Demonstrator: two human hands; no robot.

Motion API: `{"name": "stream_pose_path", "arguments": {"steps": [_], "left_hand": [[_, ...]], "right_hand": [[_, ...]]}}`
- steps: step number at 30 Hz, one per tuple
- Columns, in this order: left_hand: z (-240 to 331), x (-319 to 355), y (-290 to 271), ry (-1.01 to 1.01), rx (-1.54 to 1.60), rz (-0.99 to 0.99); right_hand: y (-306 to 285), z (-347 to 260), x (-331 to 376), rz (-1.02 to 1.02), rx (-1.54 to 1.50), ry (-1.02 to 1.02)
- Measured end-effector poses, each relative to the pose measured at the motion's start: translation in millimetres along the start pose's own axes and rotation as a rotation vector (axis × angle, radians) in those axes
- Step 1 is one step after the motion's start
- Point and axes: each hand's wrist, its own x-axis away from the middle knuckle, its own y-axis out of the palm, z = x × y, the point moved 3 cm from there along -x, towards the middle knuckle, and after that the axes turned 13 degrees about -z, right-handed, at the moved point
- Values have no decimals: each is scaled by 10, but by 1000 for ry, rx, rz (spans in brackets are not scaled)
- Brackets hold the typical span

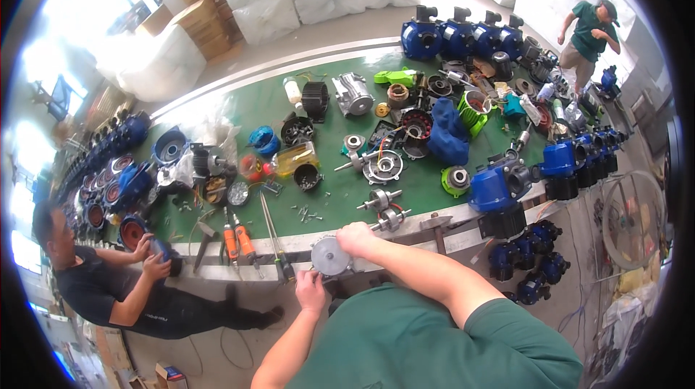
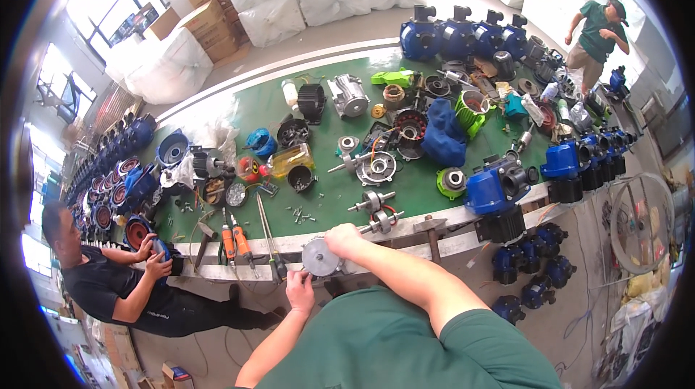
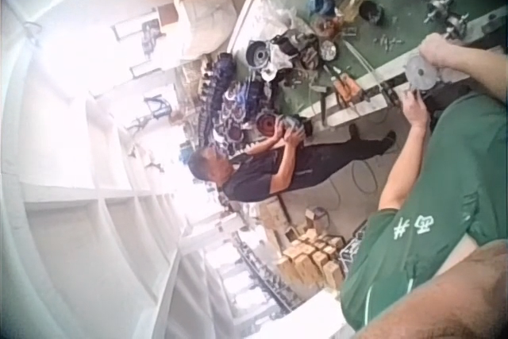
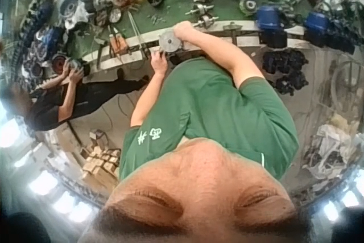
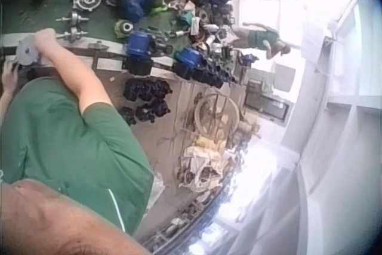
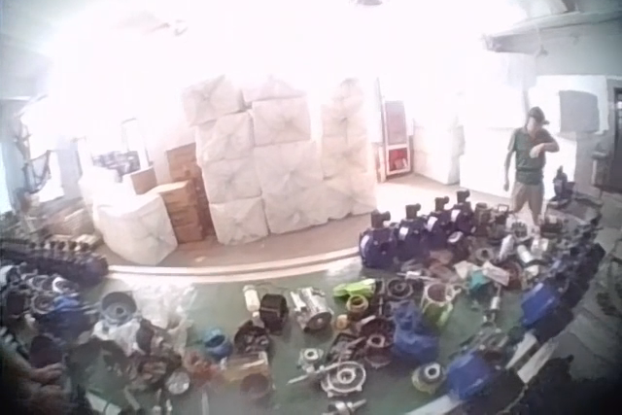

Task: Manually assembling and testing various mechanical motor and pump components on a workshop table.

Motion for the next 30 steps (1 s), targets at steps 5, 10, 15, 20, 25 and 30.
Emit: {"name": "stream_pose_path", "arguments": {"steps": [5,10,15,20,25,30], "left_hand": [[35,-54,58,102,57,-8],[-56,-50,18,7,221,16],[-267,-111,54,-170,212,24],[-97,-124,-12,-170,111,-73],[27,-30,-123,-57,13,-33],[-14,-48,-56,-2,-13,-84]], "right_hand": [[-57,65,102,46,-36,45],[-31,-2,88,112,29,-55],[-94,-14,25,-21,8,-32],[-129,-11,39,19,0,-8],[-153,-111,60,54,69,-50],[-132,-17,9,-131,79,22]]}}
